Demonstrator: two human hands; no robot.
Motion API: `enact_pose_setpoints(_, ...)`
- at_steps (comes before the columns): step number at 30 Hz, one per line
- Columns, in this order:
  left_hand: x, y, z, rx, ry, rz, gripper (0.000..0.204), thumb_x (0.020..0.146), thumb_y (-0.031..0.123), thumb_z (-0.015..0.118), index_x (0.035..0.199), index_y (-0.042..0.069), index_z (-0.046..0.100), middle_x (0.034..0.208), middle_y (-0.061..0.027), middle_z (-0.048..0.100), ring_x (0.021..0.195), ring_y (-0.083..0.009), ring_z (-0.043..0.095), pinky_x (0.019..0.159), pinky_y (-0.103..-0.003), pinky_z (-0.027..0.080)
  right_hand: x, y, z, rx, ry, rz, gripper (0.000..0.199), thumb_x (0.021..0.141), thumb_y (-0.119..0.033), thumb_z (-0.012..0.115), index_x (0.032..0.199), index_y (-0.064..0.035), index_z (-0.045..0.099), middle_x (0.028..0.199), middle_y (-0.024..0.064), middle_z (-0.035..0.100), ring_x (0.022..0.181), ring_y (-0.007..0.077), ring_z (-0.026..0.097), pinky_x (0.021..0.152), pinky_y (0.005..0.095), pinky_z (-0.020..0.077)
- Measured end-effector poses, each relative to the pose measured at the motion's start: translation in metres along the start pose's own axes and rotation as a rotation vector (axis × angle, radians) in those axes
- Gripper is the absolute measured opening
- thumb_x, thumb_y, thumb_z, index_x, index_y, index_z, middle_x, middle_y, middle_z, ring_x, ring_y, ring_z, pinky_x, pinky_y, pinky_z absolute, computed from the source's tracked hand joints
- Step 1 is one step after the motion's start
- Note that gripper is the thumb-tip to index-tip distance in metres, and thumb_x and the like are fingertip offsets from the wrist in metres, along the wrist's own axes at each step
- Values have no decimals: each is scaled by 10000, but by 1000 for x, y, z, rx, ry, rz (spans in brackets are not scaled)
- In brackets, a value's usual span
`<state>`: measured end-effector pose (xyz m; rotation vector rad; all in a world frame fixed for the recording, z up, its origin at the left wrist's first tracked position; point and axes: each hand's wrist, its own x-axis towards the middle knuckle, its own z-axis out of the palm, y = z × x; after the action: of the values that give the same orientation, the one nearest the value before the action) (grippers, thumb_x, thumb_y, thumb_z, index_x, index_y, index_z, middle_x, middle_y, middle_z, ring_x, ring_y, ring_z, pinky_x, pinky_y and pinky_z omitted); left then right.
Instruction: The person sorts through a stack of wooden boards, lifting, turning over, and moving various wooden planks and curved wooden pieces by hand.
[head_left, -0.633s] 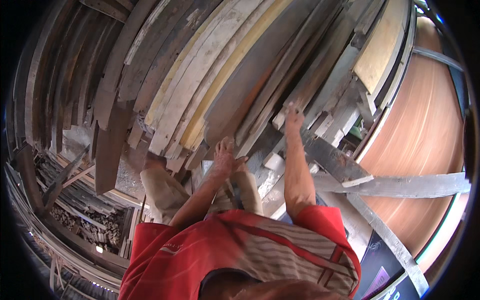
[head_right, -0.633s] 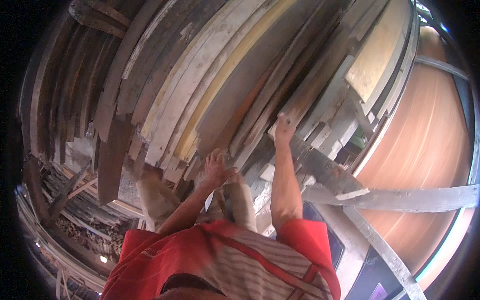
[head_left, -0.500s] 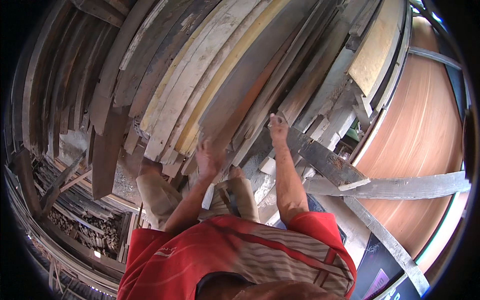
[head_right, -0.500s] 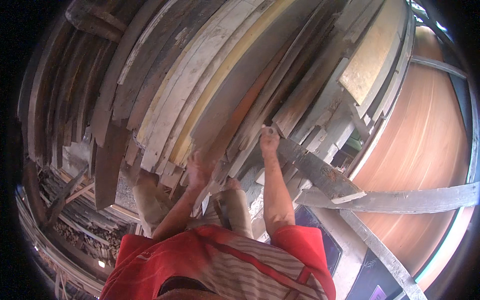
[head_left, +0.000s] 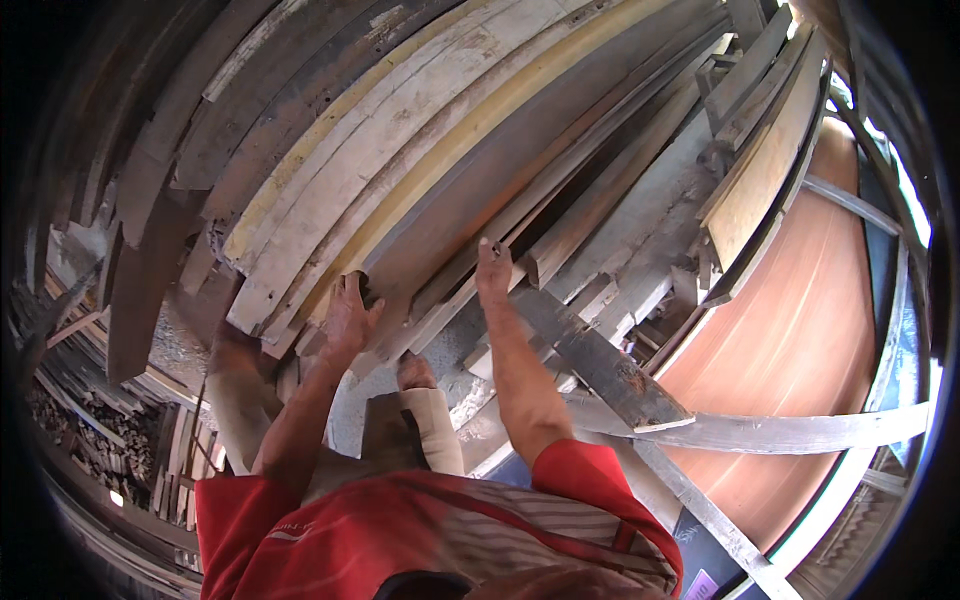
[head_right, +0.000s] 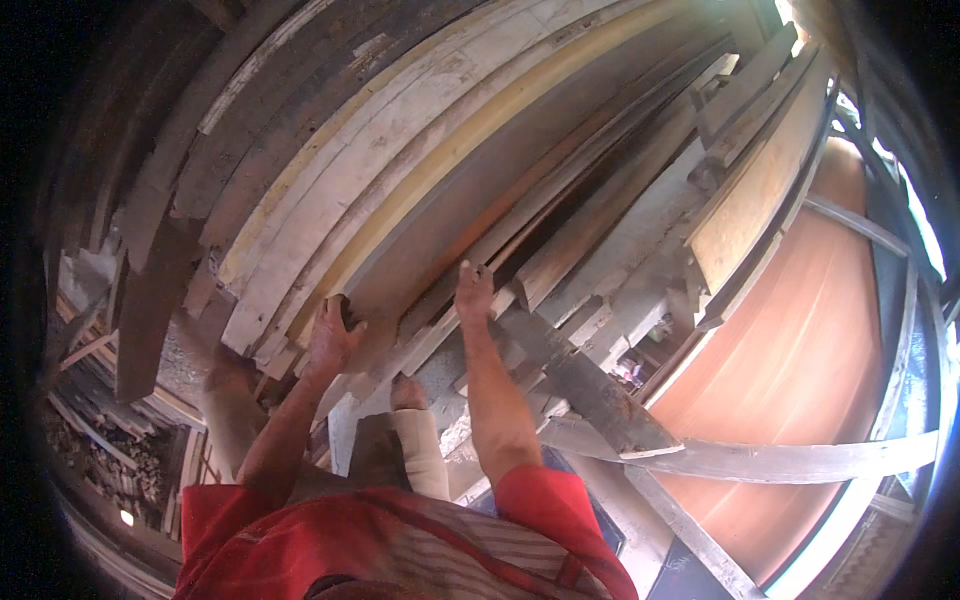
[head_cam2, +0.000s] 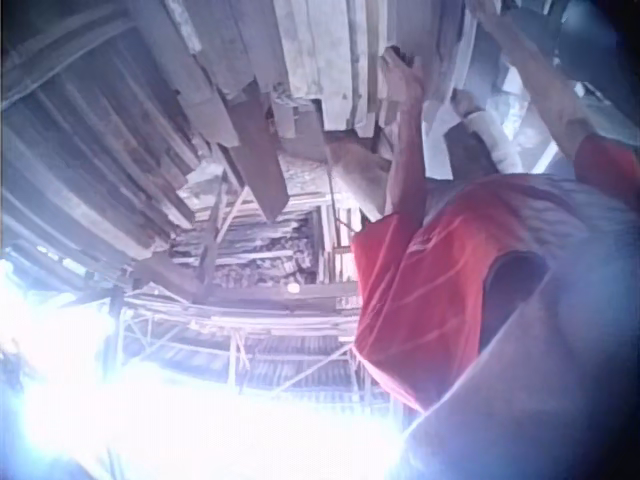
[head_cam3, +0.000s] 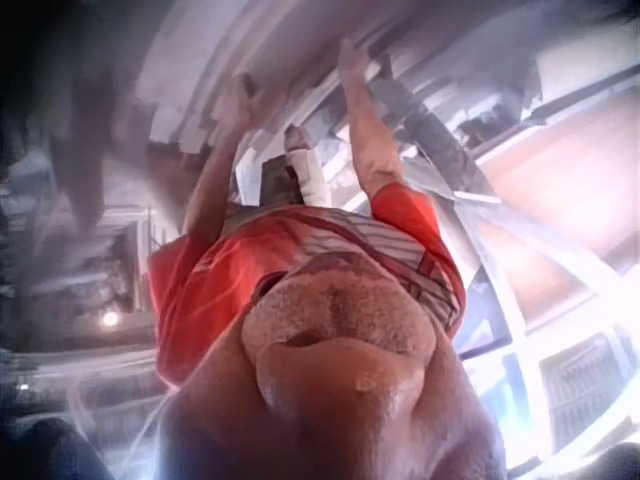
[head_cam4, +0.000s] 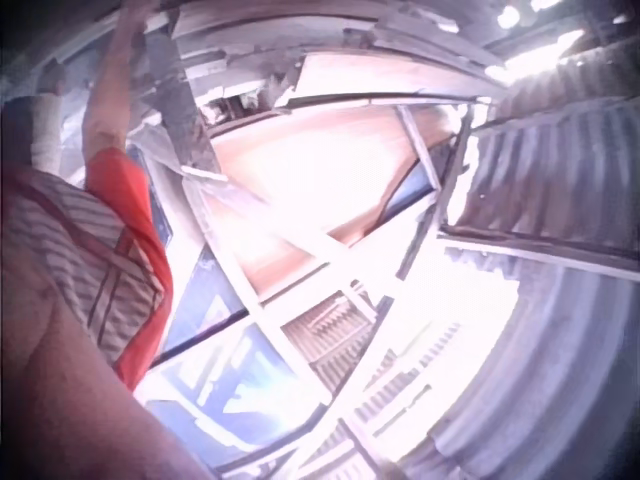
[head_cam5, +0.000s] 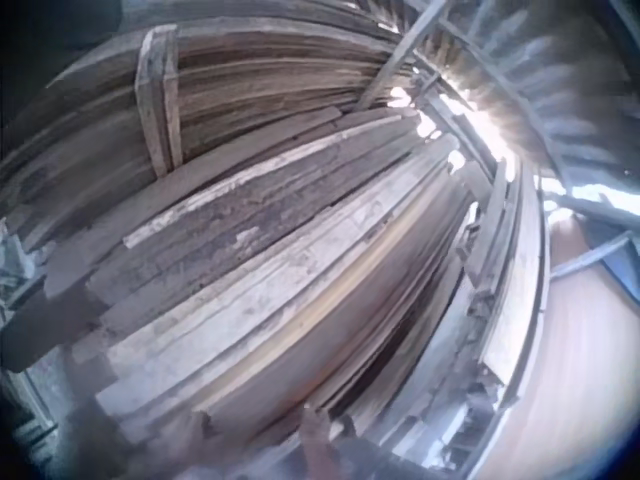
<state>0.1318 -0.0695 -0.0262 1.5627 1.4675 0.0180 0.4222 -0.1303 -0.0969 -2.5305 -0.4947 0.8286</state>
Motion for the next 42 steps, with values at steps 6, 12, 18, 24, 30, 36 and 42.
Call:
enact_pose_setpoints(6,14,-6,-14,-4,-96,-43,515,733,180,783,1136,16,508,1125,-253,531,1077,-434,537,903,-495,462,-49,-116,40,384,-17,-102,855,915,-497,649,1416,130,353,1373,320,484,1280,388,495,1084,413,377)
enact_pose_setpoints(12,-9,22,-10,-52,-76,130,299,739,111,745,959,22,564,969,-199,544,939,-402,561,808,-493,486,-34,-140,34,32,173,-68,1012,834,-477,741,1441,167,249,1444,347,369,1346,377,416,1133,420,320)
enact_pose_setpoints(18,-40,29,3,30,-11,440,229,739,98,739,907,56,588,999,-160,534,968,-362,533,796,-463,458,-38,-116,-14,470,2,3,756,882,-306,673,1414,123,351,1310,245,530,1221,304,513,1043,372,398)
enact_pose_setpoints(24,-52,36,15,37,-97,443,532,707,207,807,1142,58,540,1151,-179,526,1107,-375,502,934,-477,412,-45,-63,-46,1042,-140,32,453,892,-268,680,1234,15,592,1154,61,613,1053,158,551,934,306,427)
enact_pose_setpoints(30,-82,4,32,-66,-307,-176,854,699,399,861,1286,-44,427,1291,-283,478,1187,-408,480,1041,-489,385,-52,-69,-66,882,-130,28,571,893,-381,708,1233,59,578,1150,81,616,1036,175,538,963,314,391)
enact_pose_setpoints(36,-75,-7,31,-416,-910,-321,799,886,375,728,1461,-17,337,1323,-216,564,1192,-235,568,1005,-349,455,-58,-47,-105,795,-133,17,606,892,-362,710,1275,79,547,1216,126,603,1107,201,529,1002,319,376)
enact_pose_setpoints(42,-110,49,27,-823,-572,-21,811,887,416,708,1461,-27,345,1350,-184,521,1256,-262,472,949,-366,474,-44,-71,-122,771,-147,86,716,877,-334,727,1384,87,445,1347,186,528,1236,268,493,1082,373,346)
